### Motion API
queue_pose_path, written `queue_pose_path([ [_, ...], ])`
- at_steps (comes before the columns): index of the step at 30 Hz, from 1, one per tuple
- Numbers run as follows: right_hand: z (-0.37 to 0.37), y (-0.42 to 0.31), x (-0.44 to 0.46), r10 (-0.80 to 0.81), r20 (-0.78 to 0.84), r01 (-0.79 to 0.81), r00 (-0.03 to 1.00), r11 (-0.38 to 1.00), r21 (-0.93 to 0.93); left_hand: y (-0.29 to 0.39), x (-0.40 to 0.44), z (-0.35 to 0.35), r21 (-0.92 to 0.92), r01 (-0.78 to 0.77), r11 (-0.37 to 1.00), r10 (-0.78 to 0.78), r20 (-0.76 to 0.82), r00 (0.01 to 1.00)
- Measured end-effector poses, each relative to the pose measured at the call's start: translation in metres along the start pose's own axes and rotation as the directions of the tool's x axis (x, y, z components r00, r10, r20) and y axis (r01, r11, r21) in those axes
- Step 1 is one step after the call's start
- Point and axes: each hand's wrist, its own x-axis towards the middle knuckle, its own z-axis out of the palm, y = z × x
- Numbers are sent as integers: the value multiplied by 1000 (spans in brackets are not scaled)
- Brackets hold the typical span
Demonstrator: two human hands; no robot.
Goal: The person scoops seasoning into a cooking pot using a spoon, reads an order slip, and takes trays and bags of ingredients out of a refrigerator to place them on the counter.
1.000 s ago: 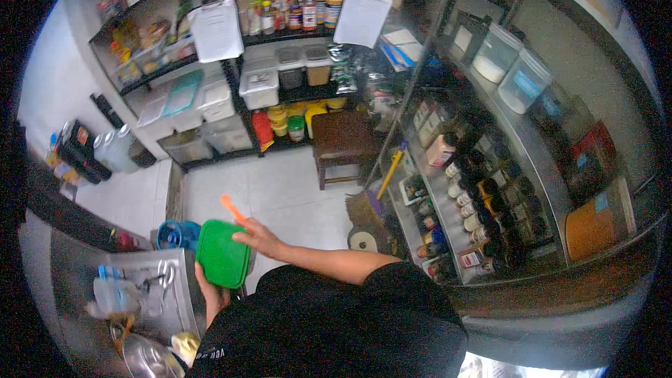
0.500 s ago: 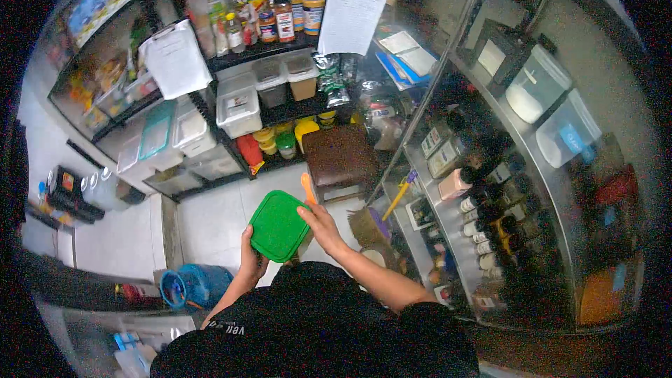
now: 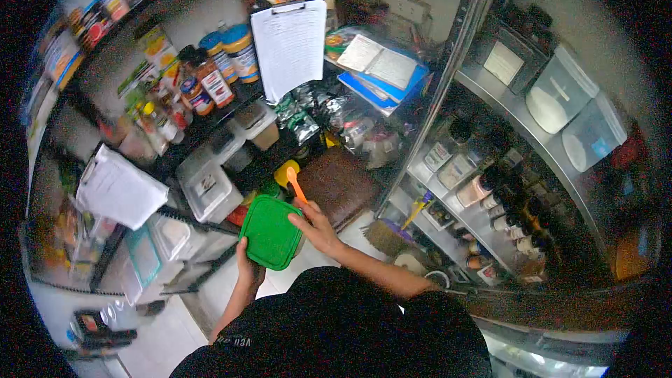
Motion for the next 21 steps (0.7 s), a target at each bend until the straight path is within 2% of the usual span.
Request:
queue_pose_path([
  [2,-13,-7,21,62,-62,-64,996,998,-21,1,27,6,11,29,1000,-29,23,999],
  [5,-38,8,56,54,-149,-59,987,998,-27,-1,63,26,-25,58,998,-57,58,997],
  [6,-47,10,67,104,-154,-110,983,993,-36,-2,70,32,6,76,997,-76,55,996],
  [8,-67,7,92,96,-140,-102,986,994,-37,-7,96,37,2,131,991,-131,56,990],
  [16,-121,28,158,138,-137,-130,981,989,69,-2,169,86,49,140,989,-138,-31,990],
  [18,-132,31,167,198,-42,-190,979,970,149,-1,181,97,59,159,986,-155,-62,986],
  [21,-144,32,178,239,-28,-232,971,960,153,1,190,113,77,184,980,-176,-93,980],
])
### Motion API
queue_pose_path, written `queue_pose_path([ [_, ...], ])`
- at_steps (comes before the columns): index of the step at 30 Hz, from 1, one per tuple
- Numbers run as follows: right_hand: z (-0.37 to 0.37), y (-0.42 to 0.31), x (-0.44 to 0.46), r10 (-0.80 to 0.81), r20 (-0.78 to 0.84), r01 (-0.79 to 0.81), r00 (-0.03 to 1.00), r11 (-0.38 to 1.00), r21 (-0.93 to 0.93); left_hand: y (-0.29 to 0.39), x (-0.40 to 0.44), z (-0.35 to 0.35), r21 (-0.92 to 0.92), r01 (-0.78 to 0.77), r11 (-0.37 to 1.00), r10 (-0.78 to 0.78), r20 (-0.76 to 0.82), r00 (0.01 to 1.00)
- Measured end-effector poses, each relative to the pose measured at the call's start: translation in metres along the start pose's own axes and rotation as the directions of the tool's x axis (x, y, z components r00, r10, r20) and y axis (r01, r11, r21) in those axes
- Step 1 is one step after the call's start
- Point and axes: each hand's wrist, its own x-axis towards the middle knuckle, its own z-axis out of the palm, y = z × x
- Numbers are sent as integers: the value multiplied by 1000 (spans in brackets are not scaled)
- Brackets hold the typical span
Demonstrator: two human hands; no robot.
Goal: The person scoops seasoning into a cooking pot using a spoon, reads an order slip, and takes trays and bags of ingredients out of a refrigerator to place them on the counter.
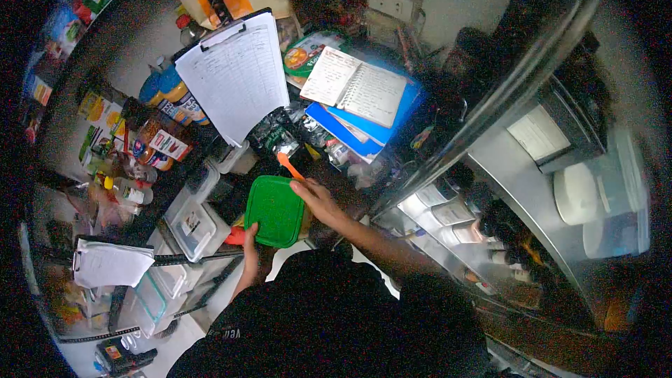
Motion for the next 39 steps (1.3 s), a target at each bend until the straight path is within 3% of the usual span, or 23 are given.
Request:
queue_pose_path([
  [1,-3,5,3,2,0,-2,1000,1000,7,2,2,5,-3,4,1000,-4,18,1000],
  [3,-8,14,11,-79,6,79,997,985,-150,6,9,10,-8,25,1000,-25,44,999],
  [6,-14,10,15,-34,37,35,999,999,-16,7,23,10,-22,26,999,-25,36,999],
  [10,-15,-2,14,-23,-31,23,999,1000,3,15,32,10,34,53,998,-56,80,995],
  [13,-16,-3,18,-13,-54,11,998,999,-37,13,37,3,74,86,994,-86,4,996],
  [15,-15,0,23,-37,17,37,999,999,6,14,37,2,7,75,997,-76,68,995],
  [19,-6,0,22,-33,-55,33,998,999,1,21,35,-2,6,66,998,-66,-1,998],
  [21,-3,30,32,43,-41,-33,998,974,223,27,34,-3,-124,15,992,-20,-39,999],
  [25,3,55,46,44,99,-80,994,911,404,39,29,-4,-181,-55,982,56,0,998],
  [27,12,53,39,200,189,-273,961,783,559,42,23,4,-196,-58,979,60,0,998],
  [28,16,57,41,199,191,-273,961,784,558,42,23,5,-209,-61,976,62,1,998],
  [30,22,59,45,202,334,-388,921,560,732,42,22,4,-194,-78,978,84,21,996],
  [31,23,54,47,200,334,-387,921,561,732,43,23,4,-178,-95,979,105,44,994],
  [33,27,38,47,132,468,-486,874,243,840,46,23,4,-144,-93,985,101,46,994],
  [39,37,-7,50,113,458,-465,882,53,883,60,31,-7,32,-168,985,168,8,986],
])
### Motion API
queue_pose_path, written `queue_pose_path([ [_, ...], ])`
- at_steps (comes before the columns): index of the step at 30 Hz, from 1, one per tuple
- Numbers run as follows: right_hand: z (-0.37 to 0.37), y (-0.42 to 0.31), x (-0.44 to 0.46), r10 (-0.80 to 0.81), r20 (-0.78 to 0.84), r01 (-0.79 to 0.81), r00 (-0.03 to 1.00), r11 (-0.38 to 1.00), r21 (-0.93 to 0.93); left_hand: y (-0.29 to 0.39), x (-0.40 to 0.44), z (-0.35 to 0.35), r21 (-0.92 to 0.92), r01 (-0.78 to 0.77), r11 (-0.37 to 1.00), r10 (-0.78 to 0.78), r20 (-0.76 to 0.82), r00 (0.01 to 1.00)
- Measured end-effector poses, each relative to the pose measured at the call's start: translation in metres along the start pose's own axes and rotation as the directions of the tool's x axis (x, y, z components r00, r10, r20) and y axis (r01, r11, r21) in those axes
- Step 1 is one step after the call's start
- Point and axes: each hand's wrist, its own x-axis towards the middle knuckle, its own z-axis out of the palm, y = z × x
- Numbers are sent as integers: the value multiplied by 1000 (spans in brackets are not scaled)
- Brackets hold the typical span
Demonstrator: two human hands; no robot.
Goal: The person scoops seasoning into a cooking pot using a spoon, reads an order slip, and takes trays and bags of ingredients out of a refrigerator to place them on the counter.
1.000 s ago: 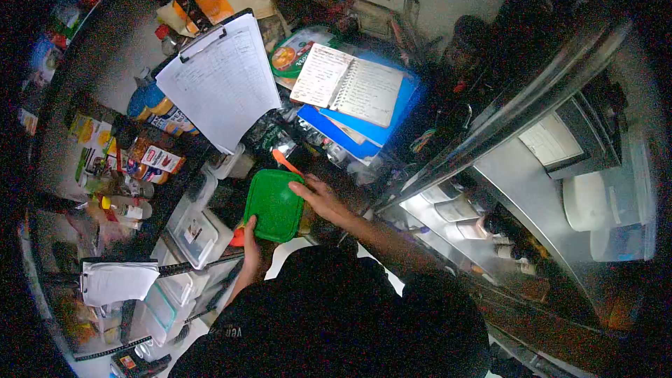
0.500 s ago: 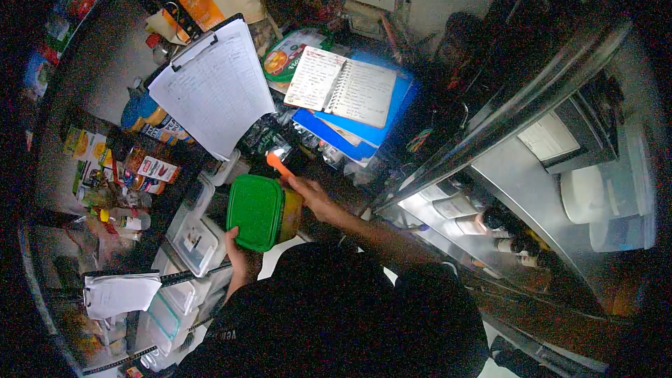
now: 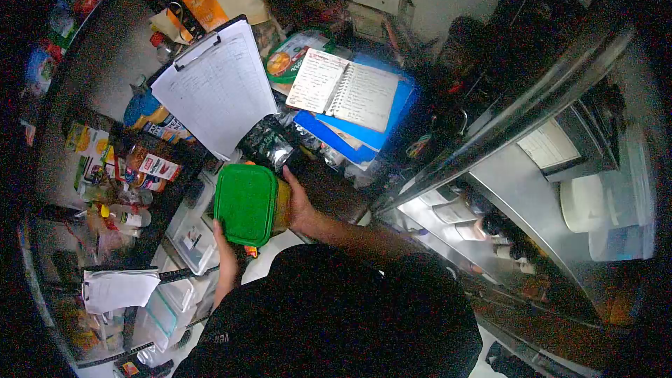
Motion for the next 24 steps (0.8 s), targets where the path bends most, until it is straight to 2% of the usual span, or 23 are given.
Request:
queue_pose_path([
  [2,0,4,7,-7,-9,7,1000,1000,-3,-1,1,-1,5,-28,1000,29,-26,999],
  [3,0,5,9,-19,-19,19,1000,1000,-4,12,-6,20,261,-274,926,308,-98,946],
  [4,5,5,8,-19,-18,19,1000,1000,-5,21,-10,35,507,-455,732,571,-91,816],
  [5,9,5,6,-24,-20,24,1000,999,-29,23,-12,39,507,-456,732,571,-90,816],
  [7,18,7,4,-29,-26,28,999,998,-53,24,-14,43,526,-697,487,795,63,603],
  [8,22,9,5,-50,7,50,999,997,-55,26,-17,40,526,-696,489,794,61,605],
  [10,27,10,6,-68,38,70,997,996,-56,30,-25,29,798,-602,27,736,391,553],
  [11,30,10,6,-60,33,62,998,996,-62,29,-25,29,799,-601,27,736,391,552],
  [13,38,11,5,-53,31,55,998,996,-69,28,-24,32,759,-651,7,810,377,449],
  [16,54,12,1,-99,71,107,993,987,-120,30,-22,35,725,-688,44,829,357,429],
  [18,62,12,-1,-63,-27,62,998,996,-62,32,-21,36,717,-695,60,831,350,433],
  [19,63,13,1,-67,-28,65,997,996,-63,33,-20,36,709,-701,79,831,342,439],
  [22,72,18,6,-156,25,158,987,984,-85,45,-13,37,652,-747,128,846,321,426],
  [23,75,18,5,-158,47,162,986,983,-92,47,-12,40,653,-747,127,845,322,426],
  [24,80,19,5,-159,72,166,985,981,-100,50,-12,44,705,-707,62,864,316,391],
])
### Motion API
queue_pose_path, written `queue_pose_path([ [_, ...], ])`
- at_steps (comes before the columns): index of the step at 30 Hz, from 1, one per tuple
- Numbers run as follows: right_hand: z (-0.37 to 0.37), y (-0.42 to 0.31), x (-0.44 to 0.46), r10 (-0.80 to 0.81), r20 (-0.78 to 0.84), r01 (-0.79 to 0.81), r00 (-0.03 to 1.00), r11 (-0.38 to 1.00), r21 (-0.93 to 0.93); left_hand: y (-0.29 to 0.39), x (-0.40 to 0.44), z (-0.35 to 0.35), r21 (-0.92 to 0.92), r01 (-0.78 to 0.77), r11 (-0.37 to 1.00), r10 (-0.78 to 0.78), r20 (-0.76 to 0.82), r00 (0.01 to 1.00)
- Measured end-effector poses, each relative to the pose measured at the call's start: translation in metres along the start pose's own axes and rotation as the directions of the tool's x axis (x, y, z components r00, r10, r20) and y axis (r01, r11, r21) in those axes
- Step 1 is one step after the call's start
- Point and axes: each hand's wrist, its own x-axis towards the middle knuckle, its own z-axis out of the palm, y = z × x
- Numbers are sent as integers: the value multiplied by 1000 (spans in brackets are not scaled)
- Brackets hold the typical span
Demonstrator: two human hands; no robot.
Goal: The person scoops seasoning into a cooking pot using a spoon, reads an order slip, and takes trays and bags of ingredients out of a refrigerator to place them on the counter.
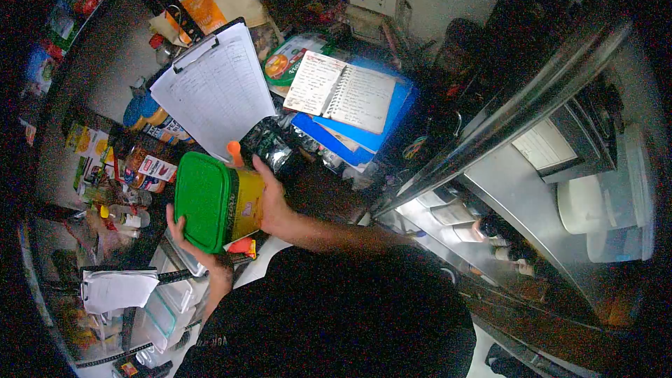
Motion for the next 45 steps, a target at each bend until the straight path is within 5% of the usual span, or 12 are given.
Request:
queue_pose_path([
  [4,19,4,-1,-38,13,38,999,999,-2,16,28,5,153,-171,973,179,-37,983],
  [7,27,10,2,-2,115,-9,993,995,96,17,38,4,19,-25,999,27,-86,996],
  [11,45,21,-2,-193,20,194,981,973,-121,9,45,-5,82,-126,989,134,-111,985],
  [14,60,20,-4,-173,238,199,956,976,-86,9,55,-8,18,-194,981,193,-210,958],
  [24,49,24,7,-85,183,175,979,811,-558,20,80,-58,-108,-276,955,230,-315,921],
  [27,-2,16,10,-155,342,375,927,408,-833,32,88,-66,-162,-283,945,224,-309,925],
  [30,28,16,3,-213,736,761,643,67,-645,45,89,-53,-284,-210,936,148,-223,963],
  [32,6,20,7,-85,534,237,842,945,-224,40,85,-52,-209,-185,960,140,-210,968],
  [39,115,19,-2,-262,748,792,610,153,-591,61,129,-74,-464,-355,812,156,-414,897],
  [40,134,19,-8,-232,814,826,532,-69,-559,60,135,-94,-511,-257,820,-13,-465,885],
  [41,137,22,-12,-255,805,818,535,-79,-569,59,141,-115,-573,-169,802,-182,-503,845],
  [45,129,37,-12,-260,850,833,459,-206,-513,100,243,-172,-12,-222,975,151,-697,701],
])
